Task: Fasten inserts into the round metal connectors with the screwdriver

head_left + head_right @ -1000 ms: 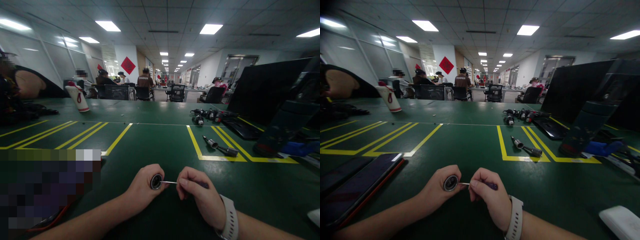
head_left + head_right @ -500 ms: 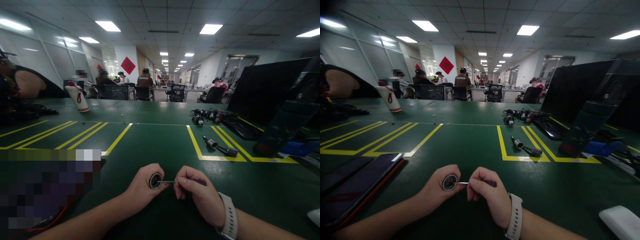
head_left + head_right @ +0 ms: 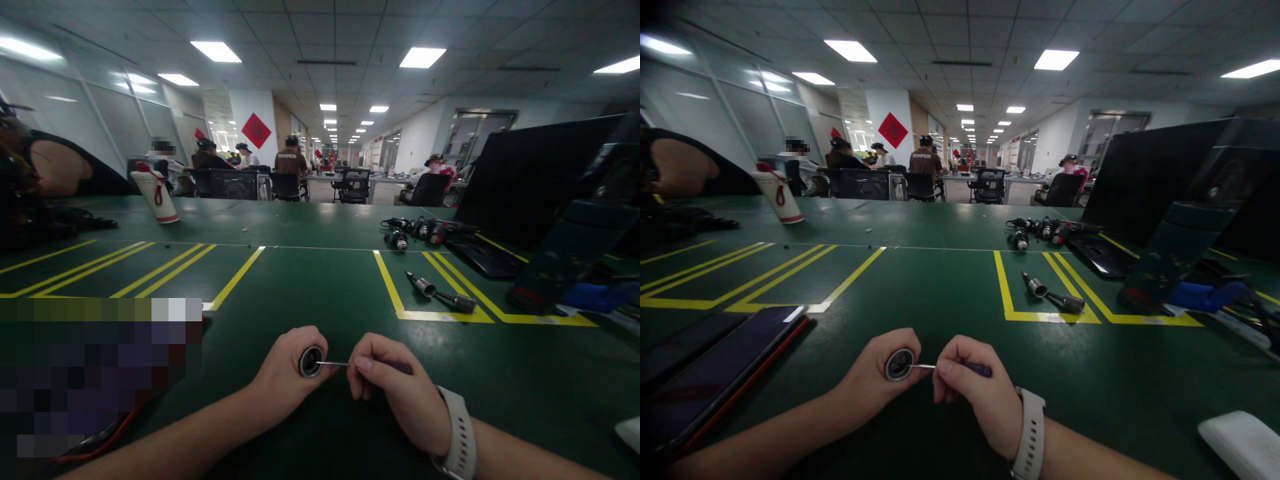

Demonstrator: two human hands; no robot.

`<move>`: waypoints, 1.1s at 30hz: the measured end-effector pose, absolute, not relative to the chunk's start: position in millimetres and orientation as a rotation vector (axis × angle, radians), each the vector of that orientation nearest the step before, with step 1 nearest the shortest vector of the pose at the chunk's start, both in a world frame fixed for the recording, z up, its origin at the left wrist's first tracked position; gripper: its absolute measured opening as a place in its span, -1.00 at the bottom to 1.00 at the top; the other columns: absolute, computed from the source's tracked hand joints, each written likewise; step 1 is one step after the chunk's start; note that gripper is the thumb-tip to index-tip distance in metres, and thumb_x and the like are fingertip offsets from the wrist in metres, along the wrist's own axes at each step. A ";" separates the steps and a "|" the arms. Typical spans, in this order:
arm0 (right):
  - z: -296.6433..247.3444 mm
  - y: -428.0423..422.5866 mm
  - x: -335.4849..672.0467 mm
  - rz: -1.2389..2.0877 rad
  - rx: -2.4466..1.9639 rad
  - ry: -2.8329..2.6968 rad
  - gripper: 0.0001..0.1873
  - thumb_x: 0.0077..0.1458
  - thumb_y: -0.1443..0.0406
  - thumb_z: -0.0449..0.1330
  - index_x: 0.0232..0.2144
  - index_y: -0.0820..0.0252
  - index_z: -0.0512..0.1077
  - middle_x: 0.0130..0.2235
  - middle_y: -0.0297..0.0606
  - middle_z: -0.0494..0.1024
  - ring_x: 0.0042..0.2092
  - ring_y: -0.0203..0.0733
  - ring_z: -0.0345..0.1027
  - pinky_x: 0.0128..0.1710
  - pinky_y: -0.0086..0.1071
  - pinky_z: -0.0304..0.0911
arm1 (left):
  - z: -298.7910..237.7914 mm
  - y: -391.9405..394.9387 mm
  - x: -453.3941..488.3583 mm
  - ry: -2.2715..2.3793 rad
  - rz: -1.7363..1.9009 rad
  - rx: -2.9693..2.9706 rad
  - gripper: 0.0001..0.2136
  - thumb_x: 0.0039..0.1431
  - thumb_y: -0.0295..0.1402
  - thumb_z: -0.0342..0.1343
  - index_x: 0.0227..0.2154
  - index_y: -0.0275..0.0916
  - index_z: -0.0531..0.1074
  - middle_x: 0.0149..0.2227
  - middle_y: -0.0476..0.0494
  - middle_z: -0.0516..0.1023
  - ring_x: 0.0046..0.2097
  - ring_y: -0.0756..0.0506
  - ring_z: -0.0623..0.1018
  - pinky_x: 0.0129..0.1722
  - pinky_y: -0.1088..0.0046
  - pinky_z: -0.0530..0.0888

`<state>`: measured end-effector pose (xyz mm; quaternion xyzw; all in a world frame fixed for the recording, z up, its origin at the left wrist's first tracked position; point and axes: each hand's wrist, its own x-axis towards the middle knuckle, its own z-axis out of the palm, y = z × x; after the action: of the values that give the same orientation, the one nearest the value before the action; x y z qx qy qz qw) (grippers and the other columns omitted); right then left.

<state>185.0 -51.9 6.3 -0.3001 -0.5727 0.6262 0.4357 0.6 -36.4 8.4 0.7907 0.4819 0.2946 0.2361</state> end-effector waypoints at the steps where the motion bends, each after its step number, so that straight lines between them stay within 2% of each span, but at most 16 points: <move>1: 5.9 -51.2 184.8 1.576 -0.739 -1.400 -0.80 0.07 0.24 0.13 -0.51 0.26 0.38 -0.57 -0.34 0.39 -0.50 -0.31 0.21 -0.47 -0.43 0.10 | 8.0 -36.2 0.5 1.307 0.825 2.155 -0.84 -0.03 -0.38 0.14 -0.60 -0.23 0.27 -0.54 0.07 0.33 -0.46 0.00 0.36 -0.46 0.49 0.27; 14: 7.6 -52.9 185.0 1.563 -0.743 -1.395 -0.79 0.06 0.22 0.15 -0.51 0.25 0.39 -0.57 -0.34 0.40 -0.49 -0.31 0.21 -0.47 -0.43 0.10 | 7.8 -36.6 -0.7 1.290 0.851 2.132 -0.84 -0.03 -0.36 0.15 -0.59 -0.22 0.28 -0.54 0.07 0.36 -0.45 0.00 0.37 -0.46 0.49 0.29; 21: 5.0 -52.1 184.1 1.600 -0.724 -1.412 -0.80 0.06 0.24 0.16 -0.50 0.27 0.39 -0.55 -0.33 0.42 -0.49 -0.32 0.23 -0.47 -0.44 0.11 | 8.7 -36.6 -0.2 1.311 0.837 2.155 -0.86 -0.06 -0.44 0.14 -0.61 -0.22 0.28 -0.56 0.07 0.35 -0.45 -0.01 0.38 -0.46 0.50 0.28; 33: 4.2 -52.5 184.8 1.503 -0.746 -1.447 -0.76 0.09 0.18 0.13 -0.50 0.23 0.36 -0.54 -0.33 0.41 -0.48 -0.30 0.23 -0.46 -0.42 0.13 | 7.4 -36.5 -0.2 1.270 0.879 2.089 -0.85 -0.03 -0.36 0.16 -0.57 -0.23 0.30 -0.54 0.06 0.36 -0.46 0.00 0.37 -0.46 0.49 0.29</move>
<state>184.8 -52.5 4.2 -0.3012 -0.5841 0.6071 0.4466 -0.2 -36.5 7.4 0.7745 0.4708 0.3261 0.2686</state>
